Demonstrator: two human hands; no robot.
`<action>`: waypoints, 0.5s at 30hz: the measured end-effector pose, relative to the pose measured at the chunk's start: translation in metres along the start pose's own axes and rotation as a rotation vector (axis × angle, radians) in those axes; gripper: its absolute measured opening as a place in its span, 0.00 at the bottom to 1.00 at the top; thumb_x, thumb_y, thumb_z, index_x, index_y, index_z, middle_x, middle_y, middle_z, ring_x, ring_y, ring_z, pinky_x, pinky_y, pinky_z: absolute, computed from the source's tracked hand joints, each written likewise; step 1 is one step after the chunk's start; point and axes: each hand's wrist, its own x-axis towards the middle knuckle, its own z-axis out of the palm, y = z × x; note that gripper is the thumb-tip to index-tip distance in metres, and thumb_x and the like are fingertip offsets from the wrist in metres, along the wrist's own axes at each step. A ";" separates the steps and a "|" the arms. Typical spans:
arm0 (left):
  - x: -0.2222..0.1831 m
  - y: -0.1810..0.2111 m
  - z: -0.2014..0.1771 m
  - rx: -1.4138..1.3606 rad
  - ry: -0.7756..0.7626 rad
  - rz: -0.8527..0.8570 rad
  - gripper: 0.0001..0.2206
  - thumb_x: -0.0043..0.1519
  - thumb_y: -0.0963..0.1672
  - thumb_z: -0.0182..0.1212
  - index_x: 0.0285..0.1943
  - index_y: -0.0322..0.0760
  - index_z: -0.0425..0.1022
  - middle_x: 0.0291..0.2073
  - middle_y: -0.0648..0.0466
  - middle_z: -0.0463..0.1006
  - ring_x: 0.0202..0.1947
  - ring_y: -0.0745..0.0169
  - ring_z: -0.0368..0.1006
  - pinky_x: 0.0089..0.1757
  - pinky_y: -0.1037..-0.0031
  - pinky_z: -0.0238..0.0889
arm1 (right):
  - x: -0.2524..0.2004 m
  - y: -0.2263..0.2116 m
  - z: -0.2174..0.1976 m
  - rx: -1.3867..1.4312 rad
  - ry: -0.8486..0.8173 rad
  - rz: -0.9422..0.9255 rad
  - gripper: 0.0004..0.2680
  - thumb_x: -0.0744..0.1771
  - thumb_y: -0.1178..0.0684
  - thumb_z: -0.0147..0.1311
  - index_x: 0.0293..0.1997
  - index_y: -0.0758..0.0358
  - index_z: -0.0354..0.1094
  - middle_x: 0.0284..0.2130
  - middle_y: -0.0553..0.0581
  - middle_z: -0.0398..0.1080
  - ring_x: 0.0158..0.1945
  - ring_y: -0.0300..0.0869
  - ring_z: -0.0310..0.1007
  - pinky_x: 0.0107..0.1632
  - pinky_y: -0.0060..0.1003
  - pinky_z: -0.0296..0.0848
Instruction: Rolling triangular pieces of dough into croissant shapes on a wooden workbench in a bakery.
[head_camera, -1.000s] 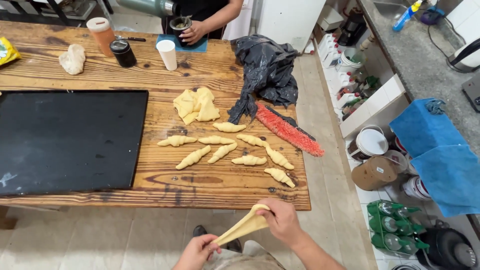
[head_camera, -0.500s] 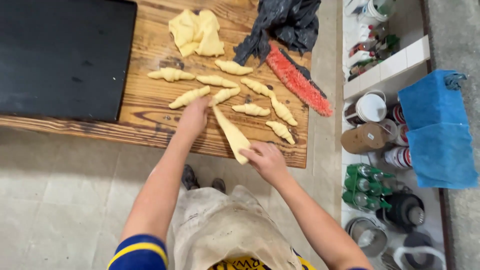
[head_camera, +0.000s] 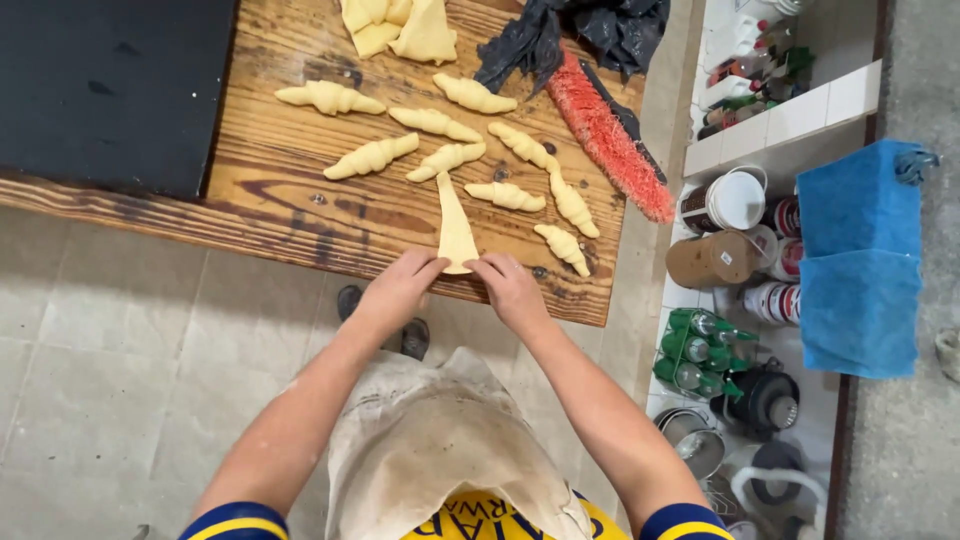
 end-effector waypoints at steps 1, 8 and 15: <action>-0.005 -0.001 -0.005 -0.003 0.001 -0.004 0.15 0.63 0.38 0.56 0.59 0.37 0.73 0.49 0.49 0.72 0.55 0.52 0.71 0.56 0.70 0.66 | -0.002 -0.002 -0.002 0.000 -0.005 -0.001 0.08 0.70 0.56 0.50 0.53 0.49 0.71 0.43 0.47 0.69 0.50 0.44 0.74 0.50 0.36 0.76; -0.024 0.013 -0.025 0.077 0.051 0.089 0.18 0.57 0.42 0.58 0.58 0.37 0.74 0.49 0.46 0.72 0.55 0.46 0.69 0.54 0.60 0.64 | -0.014 -0.030 -0.006 -0.111 -0.046 -0.008 0.13 0.67 0.46 0.58 0.58 0.48 0.69 0.50 0.50 0.67 0.57 0.47 0.70 0.56 0.43 0.72; -0.031 0.043 -0.007 0.404 0.001 0.018 0.29 0.66 0.51 0.41 0.78 0.39 0.57 0.76 0.50 0.59 0.77 0.55 0.50 0.71 0.51 0.37 | -0.019 -0.057 -0.002 -0.375 -0.113 -0.078 0.24 0.71 0.38 0.42 0.76 0.56 0.54 0.72 0.55 0.57 0.75 0.46 0.52 0.75 0.52 0.46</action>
